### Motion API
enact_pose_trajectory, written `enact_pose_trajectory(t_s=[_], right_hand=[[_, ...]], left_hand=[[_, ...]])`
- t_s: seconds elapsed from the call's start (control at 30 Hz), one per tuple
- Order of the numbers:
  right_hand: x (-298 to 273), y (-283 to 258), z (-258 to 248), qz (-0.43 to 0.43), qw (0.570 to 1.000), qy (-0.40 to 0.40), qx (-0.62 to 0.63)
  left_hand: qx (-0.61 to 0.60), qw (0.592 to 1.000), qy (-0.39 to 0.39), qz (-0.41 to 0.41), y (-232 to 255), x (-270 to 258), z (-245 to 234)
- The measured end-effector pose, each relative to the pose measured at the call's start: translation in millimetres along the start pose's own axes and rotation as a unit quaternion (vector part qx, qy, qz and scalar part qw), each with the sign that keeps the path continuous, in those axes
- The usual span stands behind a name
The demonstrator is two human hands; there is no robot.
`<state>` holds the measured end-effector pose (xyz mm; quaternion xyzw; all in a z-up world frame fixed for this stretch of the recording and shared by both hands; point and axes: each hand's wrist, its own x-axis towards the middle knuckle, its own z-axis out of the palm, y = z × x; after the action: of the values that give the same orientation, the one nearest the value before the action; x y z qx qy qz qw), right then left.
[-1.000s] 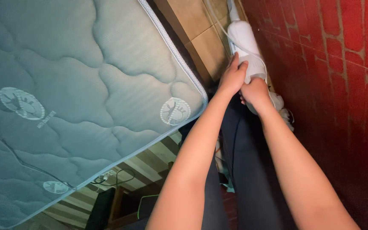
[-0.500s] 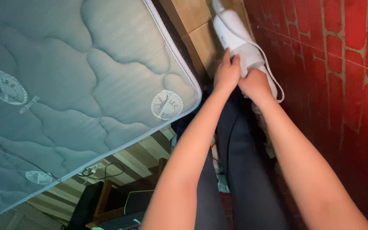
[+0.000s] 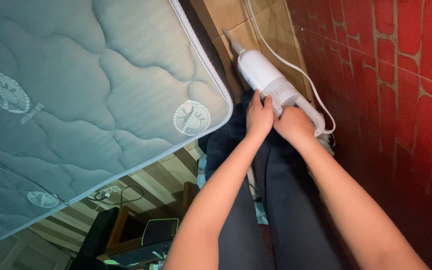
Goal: Cleaning a mattress using a handheld vacuum cleaner.
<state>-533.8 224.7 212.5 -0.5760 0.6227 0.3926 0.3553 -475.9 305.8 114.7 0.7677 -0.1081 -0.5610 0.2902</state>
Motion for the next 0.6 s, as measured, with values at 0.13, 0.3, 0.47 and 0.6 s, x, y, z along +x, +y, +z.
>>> enact_pose_trajectory(t_s=[0.13,0.3,0.47,0.6], right_hand=[[-4.6,16.9,9.9,-0.019,0.999,0.009,-0.04],[21.0,63.4,64.8,-0.023,0.999,-0.019,-0.021],[17.5,89.6,75.0,0.017,0.989,0.016,0.145],[9.1,108.4,72.1,0.078,0.958,-0.005,0.276]], left_hand=[[0.024,0.999,-0.008,-0.034,-17.0,-15.4,6.2],[0.062,0.997,-0.008,0.033,-47.5,-24.2,29.9],[0.097,0.99,-0.084,0.056,-25.1,-24.9,46.7],[0.138,0.978,-0.139,0.067,-36.7,-22.0,74.5]])
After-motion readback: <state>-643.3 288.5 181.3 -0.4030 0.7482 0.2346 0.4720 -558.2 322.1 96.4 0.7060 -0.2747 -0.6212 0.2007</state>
